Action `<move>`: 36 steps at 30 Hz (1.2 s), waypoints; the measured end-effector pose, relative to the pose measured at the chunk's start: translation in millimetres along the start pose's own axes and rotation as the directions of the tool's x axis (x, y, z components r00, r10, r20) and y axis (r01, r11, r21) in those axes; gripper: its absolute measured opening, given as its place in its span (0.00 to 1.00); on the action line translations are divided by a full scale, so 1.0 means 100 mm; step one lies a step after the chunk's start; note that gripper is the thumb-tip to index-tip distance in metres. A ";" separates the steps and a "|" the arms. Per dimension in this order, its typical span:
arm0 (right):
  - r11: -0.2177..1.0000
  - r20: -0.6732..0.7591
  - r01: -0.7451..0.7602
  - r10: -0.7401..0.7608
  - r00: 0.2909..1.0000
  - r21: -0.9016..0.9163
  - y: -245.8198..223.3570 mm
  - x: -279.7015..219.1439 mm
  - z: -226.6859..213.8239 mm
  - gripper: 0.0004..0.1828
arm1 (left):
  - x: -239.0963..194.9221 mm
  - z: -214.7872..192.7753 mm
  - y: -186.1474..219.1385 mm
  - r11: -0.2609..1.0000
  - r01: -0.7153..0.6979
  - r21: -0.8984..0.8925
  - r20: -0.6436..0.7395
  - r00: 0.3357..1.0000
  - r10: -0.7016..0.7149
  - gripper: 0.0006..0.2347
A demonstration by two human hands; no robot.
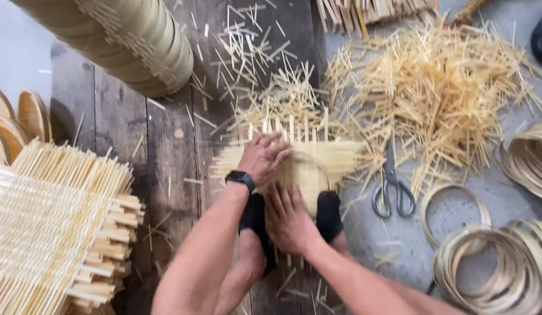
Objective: The person repeatedly places a woven bamboo mat into a circular wooden mold, presses it down, and trims the excess bamboo strips around the edge using shears. After trimming, the person removes the finished circular basket and stacks it with others.
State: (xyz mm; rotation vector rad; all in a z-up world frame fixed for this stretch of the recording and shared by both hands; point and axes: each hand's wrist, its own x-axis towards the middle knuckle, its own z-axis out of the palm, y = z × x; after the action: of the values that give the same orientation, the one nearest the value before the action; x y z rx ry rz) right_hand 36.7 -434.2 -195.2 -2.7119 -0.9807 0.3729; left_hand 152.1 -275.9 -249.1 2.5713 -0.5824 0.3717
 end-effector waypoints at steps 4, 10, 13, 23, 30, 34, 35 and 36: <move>0.950 -0.114 0.083 -0.122 0.986 -0.302 0.13 -0.04 0.62 0.49 | -0.04 0.22 -0.05 0.914 0.299 -0.276 0.147 0.952 -0.267 0.09; 0.979 -0.194 0.088 -0.124 0.973 -0.185 0.19 0.05 0.14 0.45 | 0.06 0.28 -0.13 0.673 0.482 -0.561 0.255 0.874 -0.414 0.12; 0.993 -0.187 0.094 -0.079 0.979 0.072 0.54 0.21 -0.13 0.35 | 0.01 0.21 -0.06 0.619 0.534 -0.576 0.333 0.845 -0.418 0.13; 0.761 -0.242 -0.135 0.362 0.900 0.634 1.46 0.81 0.09 0.11 | -0.02 0.63 -0.33 0.565 0.647 -0.512 0.506 0.759 -0.410 0.15; 0.622 -0.148 -0.230 0.495 0.856 0.749 1.62 0.65 0.25 0.12 | -0.21 0.86 -0.49 0.490 0.625 -0.607 0.475 0.780 -0.406 0.17; 0.655 -0.321 -0.165 0.555 0.768 0.738 1.95 0.32 -0.16 0.13 | -0.02 0.39 -0.27 0.701 0.397 -0.593 0.174 0.912 -0.371 0.18; 0.655 -0.263 -0.250 0.580 0.771 0.713 2.06 0.13 -0.32 0.14 | -0.07 0.24 -0.10 0.832 0.215 -0.512 0.007 0.969 -0.246 0.26; 0.654 -0.264 -0.257 0.588 0.765 0.711 1.94 -0.10 -0.78 0.14 | -0.05 0.12 -0.05 0.829 0.210 -0.518 0.010 0.971 -0.239 0.26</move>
State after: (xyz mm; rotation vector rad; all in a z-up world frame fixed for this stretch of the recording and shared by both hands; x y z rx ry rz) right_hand 168.8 -595.9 -179.0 -2.1685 0.0035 0.0669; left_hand 151.4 -276.4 -263.3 2.0667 -0.2971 0.1710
